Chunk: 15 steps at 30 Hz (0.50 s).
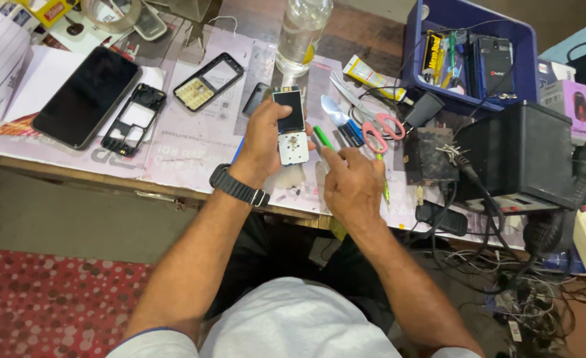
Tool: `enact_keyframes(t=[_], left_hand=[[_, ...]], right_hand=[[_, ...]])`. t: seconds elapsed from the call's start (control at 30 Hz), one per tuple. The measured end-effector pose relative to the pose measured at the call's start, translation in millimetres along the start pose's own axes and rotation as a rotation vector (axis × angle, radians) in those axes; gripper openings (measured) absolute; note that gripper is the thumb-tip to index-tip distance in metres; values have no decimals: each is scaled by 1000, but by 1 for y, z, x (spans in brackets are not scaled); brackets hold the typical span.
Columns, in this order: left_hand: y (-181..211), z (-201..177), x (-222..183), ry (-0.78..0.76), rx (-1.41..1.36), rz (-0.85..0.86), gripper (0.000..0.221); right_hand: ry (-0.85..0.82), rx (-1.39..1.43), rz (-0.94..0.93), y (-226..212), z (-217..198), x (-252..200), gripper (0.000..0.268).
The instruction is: The person holds a mobile phone circuit board and uses a green tool to touch various parts of it. They use scissors to cut a piece of material and then use the green tool to place and press the material onto the board.
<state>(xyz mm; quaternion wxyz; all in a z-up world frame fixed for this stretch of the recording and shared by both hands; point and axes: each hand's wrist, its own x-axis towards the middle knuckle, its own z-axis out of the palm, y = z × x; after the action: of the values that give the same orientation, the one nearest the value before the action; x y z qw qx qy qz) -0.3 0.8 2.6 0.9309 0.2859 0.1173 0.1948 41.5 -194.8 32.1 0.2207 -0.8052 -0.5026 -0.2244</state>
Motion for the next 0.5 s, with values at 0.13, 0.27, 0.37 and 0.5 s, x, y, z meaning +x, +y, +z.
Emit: enact_keyframes(t=[0.13,0.27,0.37,0.5], left_hand=[[1,4,-3,49,70,12,32],[3,5,-2,25,111,10,35],[5,7,-3,-4,113,10,33],[7,11,-3,-2,120,7,25]], right_hand=[[-4,67,0,2,-2,0,37],[23,102,15,4,0,2,34],[29,118,34,6,-1,1,33],[59,136,46,7,-2,0,31]])
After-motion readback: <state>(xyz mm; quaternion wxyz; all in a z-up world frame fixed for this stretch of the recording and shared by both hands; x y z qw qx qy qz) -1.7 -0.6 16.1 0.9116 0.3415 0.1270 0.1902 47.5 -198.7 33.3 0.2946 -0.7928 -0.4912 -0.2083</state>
